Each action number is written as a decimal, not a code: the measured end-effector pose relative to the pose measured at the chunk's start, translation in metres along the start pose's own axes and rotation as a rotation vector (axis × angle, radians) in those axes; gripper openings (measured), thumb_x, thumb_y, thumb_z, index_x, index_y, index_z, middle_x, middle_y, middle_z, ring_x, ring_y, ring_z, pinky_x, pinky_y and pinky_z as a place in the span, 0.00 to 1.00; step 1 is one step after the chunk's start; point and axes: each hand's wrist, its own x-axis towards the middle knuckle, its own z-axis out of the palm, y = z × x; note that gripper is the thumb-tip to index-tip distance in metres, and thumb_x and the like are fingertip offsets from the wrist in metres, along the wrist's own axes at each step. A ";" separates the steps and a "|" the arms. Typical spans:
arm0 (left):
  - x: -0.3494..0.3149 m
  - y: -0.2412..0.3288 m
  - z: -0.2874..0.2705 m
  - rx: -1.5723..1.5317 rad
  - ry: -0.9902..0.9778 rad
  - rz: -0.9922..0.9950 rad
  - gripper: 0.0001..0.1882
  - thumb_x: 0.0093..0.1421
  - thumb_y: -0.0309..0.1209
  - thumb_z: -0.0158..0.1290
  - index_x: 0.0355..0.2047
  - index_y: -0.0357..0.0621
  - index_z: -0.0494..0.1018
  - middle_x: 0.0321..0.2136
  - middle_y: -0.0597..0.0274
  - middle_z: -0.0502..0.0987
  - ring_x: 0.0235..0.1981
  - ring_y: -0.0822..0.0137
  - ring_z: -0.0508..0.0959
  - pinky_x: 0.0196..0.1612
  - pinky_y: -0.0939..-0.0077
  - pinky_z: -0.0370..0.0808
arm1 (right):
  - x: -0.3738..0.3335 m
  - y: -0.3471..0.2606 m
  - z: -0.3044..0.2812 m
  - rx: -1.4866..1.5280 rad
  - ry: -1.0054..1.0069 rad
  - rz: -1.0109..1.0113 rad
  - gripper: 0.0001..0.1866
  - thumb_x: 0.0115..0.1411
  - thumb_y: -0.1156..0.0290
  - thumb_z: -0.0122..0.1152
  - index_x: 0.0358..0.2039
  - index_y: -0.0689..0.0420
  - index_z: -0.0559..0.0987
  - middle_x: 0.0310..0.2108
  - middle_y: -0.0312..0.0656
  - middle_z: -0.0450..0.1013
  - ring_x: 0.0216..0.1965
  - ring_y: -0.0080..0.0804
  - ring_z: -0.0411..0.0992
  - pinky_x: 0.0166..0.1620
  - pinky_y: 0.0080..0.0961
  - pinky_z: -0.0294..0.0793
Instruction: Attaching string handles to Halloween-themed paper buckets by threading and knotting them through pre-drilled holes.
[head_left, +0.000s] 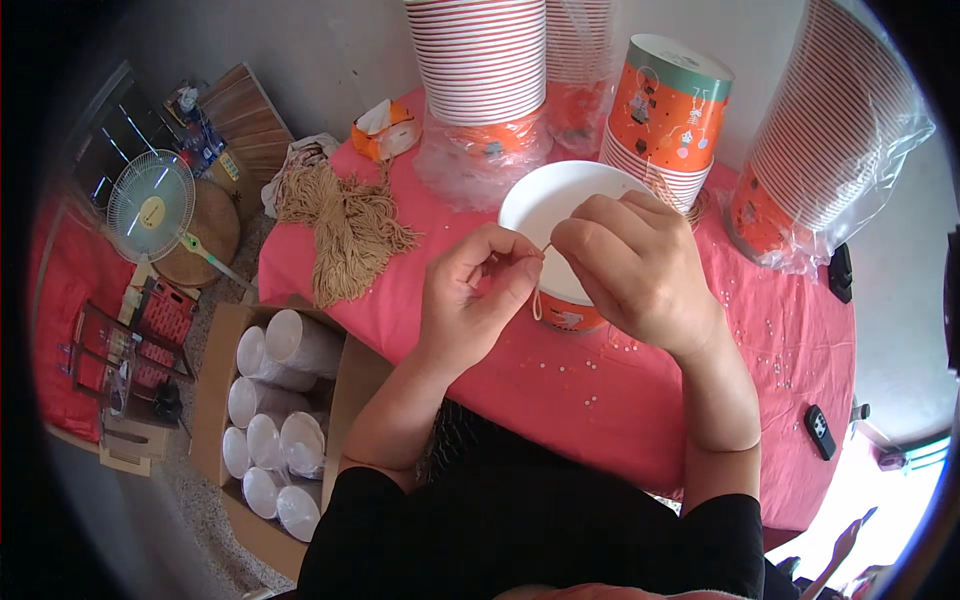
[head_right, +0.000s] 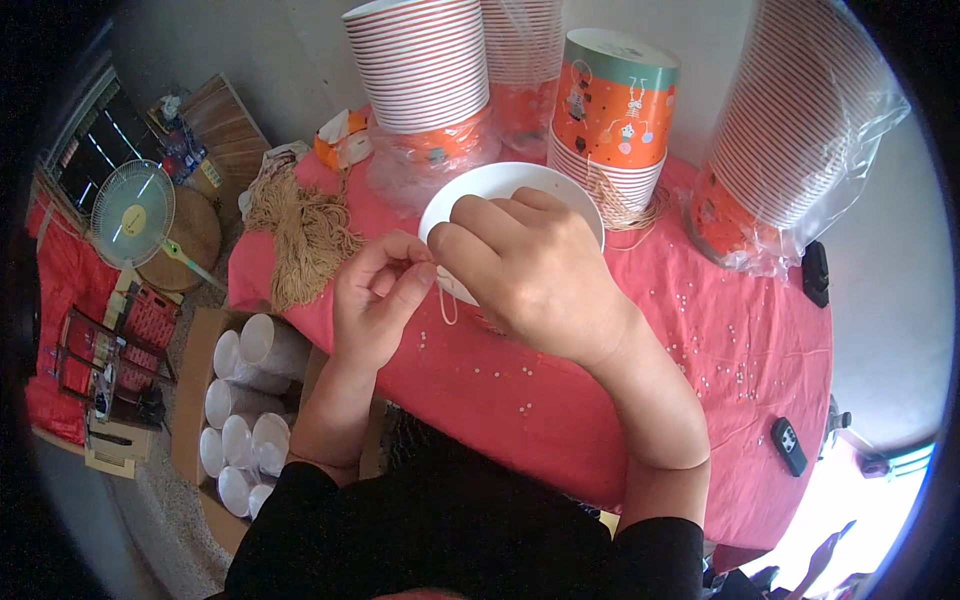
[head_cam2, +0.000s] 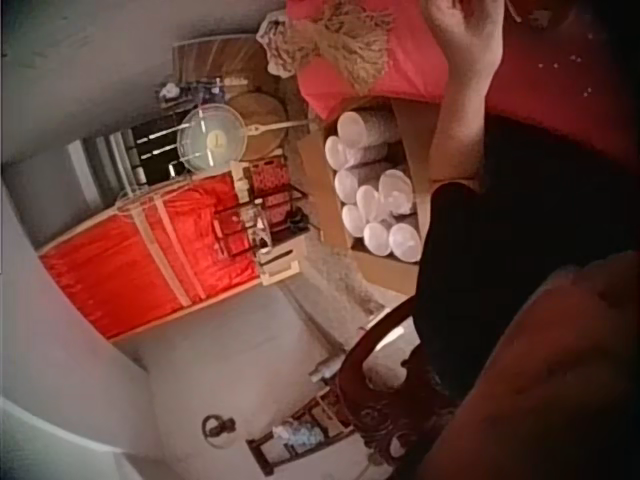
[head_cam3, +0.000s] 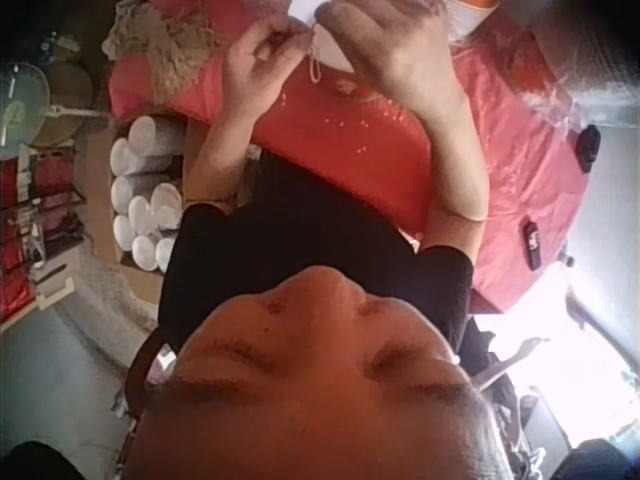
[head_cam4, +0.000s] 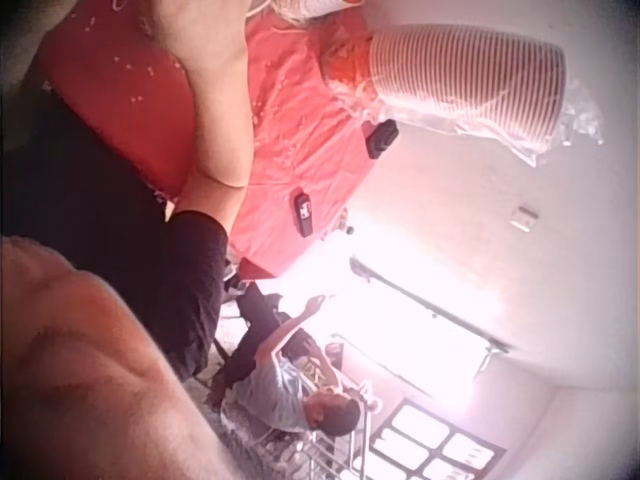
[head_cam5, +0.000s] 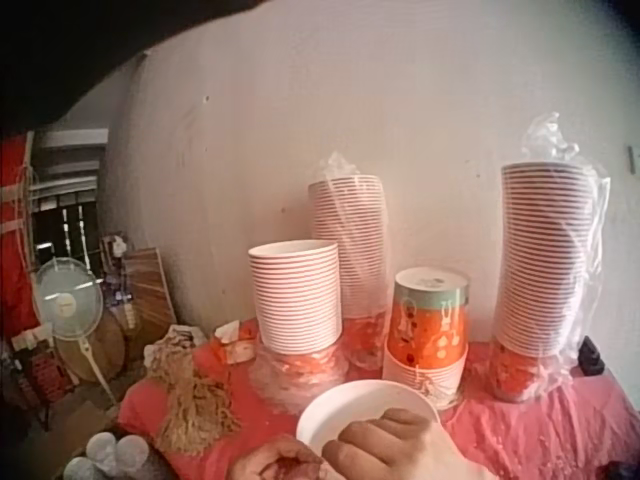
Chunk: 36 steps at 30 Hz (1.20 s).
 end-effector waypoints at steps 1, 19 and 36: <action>0.000 0.000 0.000 0.018 0.010 0.042 0.04 0.61 0.19 0.54 0.36 0.35 0.73 0.31 0.66 0.76 0.31 0.80 0.75 0.35 0.85 0.72 | 0.000 0.000 0.000 0.001 0.000 0.002 0.12 0.44 0.70 0.63 0.30 0.57 0.74 0.25 0.37 0.68 0.25 0.34 0.72 0.29 0.30 0.71; -0.009 -0.009 -0.004 0.457 0.010 0.242 0.07 0.51 0.18 0.58 0.27 0.41 0.72 0.25 0.66 0.73 0.25 0.72 0.71 0.27 0.79 0.66 | 0.002 0.013 -0.032 -0.179 0.288 -0.035 0.12 0.40 0.80 0.61 0.29 0.59 0.75 0.24 0.39 0.71 0.21 0.35 0.70 0.25 0.29 0.68; -0.012 -0.016 -0.006 0.608 0.022 0.216 0.10 0.51 0.18 0.60 0.34 0.40 0.76 0.24 0.64 0.75 0.22 0.72 0.73 0.24 0.77 0.68 | 0.001 0.018 -0.046 -0.162 0.381 0.123 0.10 0.48 0.88 0.63 0.30 0.61 0.75 0.23 0.41 0.71 0.23 0.34 0.72 0.26 0.25 0.70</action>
